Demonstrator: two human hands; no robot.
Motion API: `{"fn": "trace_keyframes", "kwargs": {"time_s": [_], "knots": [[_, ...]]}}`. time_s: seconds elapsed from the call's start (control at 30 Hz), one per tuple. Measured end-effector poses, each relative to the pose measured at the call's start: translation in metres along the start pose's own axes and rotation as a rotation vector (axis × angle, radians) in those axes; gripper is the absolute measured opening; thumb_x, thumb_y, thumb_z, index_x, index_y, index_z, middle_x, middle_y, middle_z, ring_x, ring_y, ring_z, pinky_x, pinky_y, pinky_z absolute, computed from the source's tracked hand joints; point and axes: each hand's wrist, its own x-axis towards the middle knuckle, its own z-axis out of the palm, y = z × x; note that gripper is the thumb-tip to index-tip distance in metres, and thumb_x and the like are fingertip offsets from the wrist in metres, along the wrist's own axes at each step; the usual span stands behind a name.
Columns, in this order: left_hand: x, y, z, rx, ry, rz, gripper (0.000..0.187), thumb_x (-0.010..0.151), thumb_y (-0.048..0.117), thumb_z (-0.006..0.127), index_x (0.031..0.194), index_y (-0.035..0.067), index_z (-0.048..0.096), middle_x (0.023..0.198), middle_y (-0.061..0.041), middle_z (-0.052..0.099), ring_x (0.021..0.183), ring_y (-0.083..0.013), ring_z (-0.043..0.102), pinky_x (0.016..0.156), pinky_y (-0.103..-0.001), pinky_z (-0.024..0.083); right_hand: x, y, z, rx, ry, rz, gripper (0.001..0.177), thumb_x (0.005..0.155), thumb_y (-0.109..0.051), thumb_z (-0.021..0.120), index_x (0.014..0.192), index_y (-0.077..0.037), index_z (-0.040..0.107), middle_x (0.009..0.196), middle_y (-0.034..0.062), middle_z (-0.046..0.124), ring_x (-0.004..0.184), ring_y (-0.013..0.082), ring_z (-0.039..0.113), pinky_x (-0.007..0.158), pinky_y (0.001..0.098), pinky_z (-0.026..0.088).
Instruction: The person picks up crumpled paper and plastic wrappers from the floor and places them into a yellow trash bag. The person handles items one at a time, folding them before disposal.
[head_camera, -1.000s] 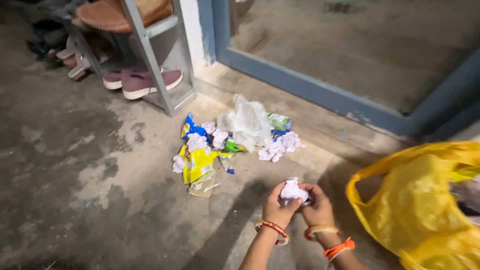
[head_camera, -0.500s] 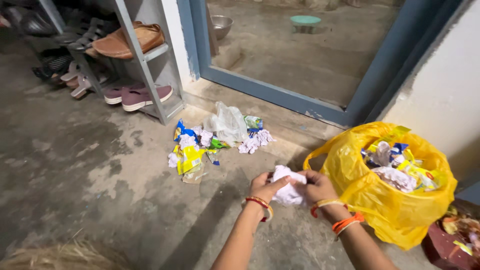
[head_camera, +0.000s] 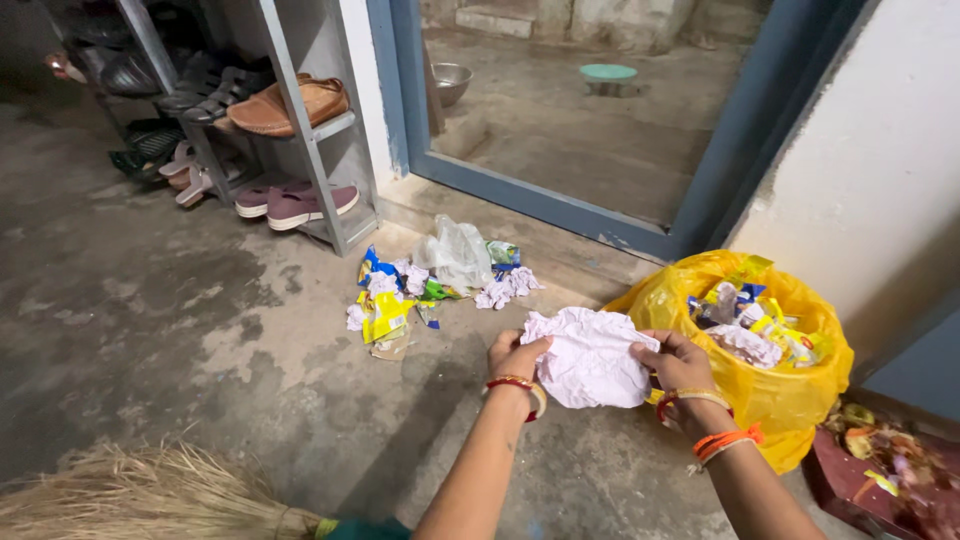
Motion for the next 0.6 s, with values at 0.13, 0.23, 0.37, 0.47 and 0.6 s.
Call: {"fn": "trace_keyframes", "kwargs": {"time_s": [0.13,0.23,0.37,0.47,0.6], "knots": [[-0.027,0.010,0.024,0.472,0.290,0.171,0.061,0.067,-0.001,0.086,0.118,0.012,0.055,0.106,-0.012,0.066,0.092,-0.0283,0.066,0.078,-0.042,0.055,-0.022,-0.019,-0.004,0.015,-0.052,-0.007,0.020,0.085,-0.005,0.075,0.104,-0.007,0.071,0.087,0.0008,0.069,0.076,0.0112,0.067,0.065,0.0306,0.054],[-0.058,0.023,0.038,0.953,0.409,0.477,0.068,0.061,0.006,0.090,0.119,0.016,0.054,0.116,-0.011,0.060,0.108,-0.0326,0.061,0.089,-0.046,0.051,-0.028,-0.021,-0.012,-0.002,-0.123,0.019,0.017,0.084,-0.008,0.074,0.101,-0.008,0.072,0.086,0.0005,0.072,0.074,0.0099,0.066,0.063,0.0293,0.051],[-0.081,0.022,0.058,1.182,0.396,0.686,0.052,0.066,0.018,0.086,0.112,0.019,0.062,0.117,-0.010,0.060,0.116,-0.0329,0.057,0.094,-0.047,0.049,-0.020,-0.009,-0.012,-0.111,-0.026,-0.210,0.018,0.083,-0.007,0.081,0.098,-0.005,0.072,0.082,0.0010,0.071,0.069,0.0104,0.061,0.061,0.0267,0.046],[-0.081,0.009,0.074,1.120,0.280,0.568,0.035,0.075,0.034,0.084,0.105,0.021,0.070,0.117,-0.007,0.062,0.114,-0.0292,0.058,0.095,-0.044,0.050,-0.026,-0.009,-0.003,-0.160,-0.024,-0.357,0.018,0.082,-0.008,0.082,0.096,-0.004,0.072,0.080,0.0001,0.072,0.070,0.0082,0.064,0.062,0.0248,0.050],[-0.078,0.012,0.077,0.271,-0.169,-0.063,0.038,0.089,0.040,0.072,0.117,0.014,0.074,0.115,-0.003,0.073,0.109,-0.0195,0.065,0.095,-0.037,0.050,-0.049,-0.016,0.011,-0.274,-0.125,-0.392,0.018,0.083,-0.010,0.082,0.097,-0.003,0.074,0.080,0.0018,0.073,0.070,0.0086,0.064,0.062,0.0259,0.051]]}}
